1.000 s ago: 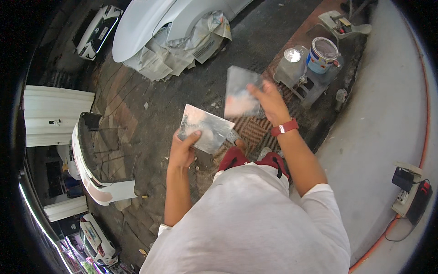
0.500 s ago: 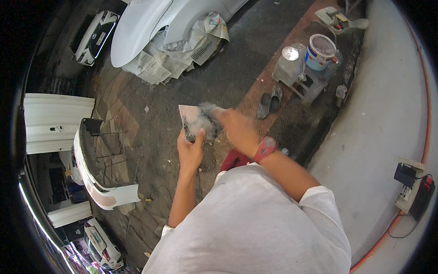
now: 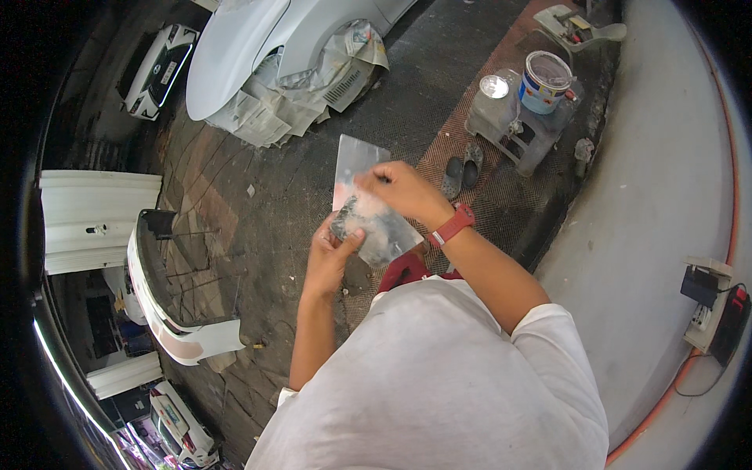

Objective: The person mixes a white paste and a red hardener on two metal putty knives, then spreads the combined filler onto a white car bumper. The person repeatedly scrapes and smooths the filler across the bumper surface.

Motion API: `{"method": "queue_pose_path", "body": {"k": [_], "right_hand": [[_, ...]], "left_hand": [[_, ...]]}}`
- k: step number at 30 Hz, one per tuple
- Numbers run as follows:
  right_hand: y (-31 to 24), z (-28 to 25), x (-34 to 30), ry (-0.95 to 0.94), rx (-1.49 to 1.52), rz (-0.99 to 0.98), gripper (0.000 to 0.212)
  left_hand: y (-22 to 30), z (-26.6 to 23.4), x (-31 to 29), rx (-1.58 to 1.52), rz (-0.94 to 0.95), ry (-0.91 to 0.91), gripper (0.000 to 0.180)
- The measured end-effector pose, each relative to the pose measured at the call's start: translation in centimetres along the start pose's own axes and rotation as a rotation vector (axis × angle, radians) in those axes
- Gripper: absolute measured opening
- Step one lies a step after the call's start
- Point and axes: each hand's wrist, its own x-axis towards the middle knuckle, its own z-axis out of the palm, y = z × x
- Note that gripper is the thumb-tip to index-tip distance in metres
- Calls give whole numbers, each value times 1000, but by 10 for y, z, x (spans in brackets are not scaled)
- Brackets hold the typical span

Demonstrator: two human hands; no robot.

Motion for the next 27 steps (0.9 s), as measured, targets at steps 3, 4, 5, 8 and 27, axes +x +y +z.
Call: {"method": "queue_pose_path", "body": {"k": [3, 4, 5, 8, 27], "right_hand": [[-3, -14, -17, -201, -362, -27, 39], [6, -24, -22, -164, -381, -14, 39], [20, -35, -26, -128, -401, -2, 40], [16, -29, -28, 10, -264, -8, 37], [2, -4, -40, -29, 306, 86, 32]], "left_hand": [[-2, -20, 7, -181, 134, 238, 49], [1, -33, 12, -296, 189, 329, 49], [4, -46, 12, -324, 234, 365, 51], [4, -60, 10, -127, 185, 253, 53], [-5, -41, 48, 18, 52, 117, 29]]}}
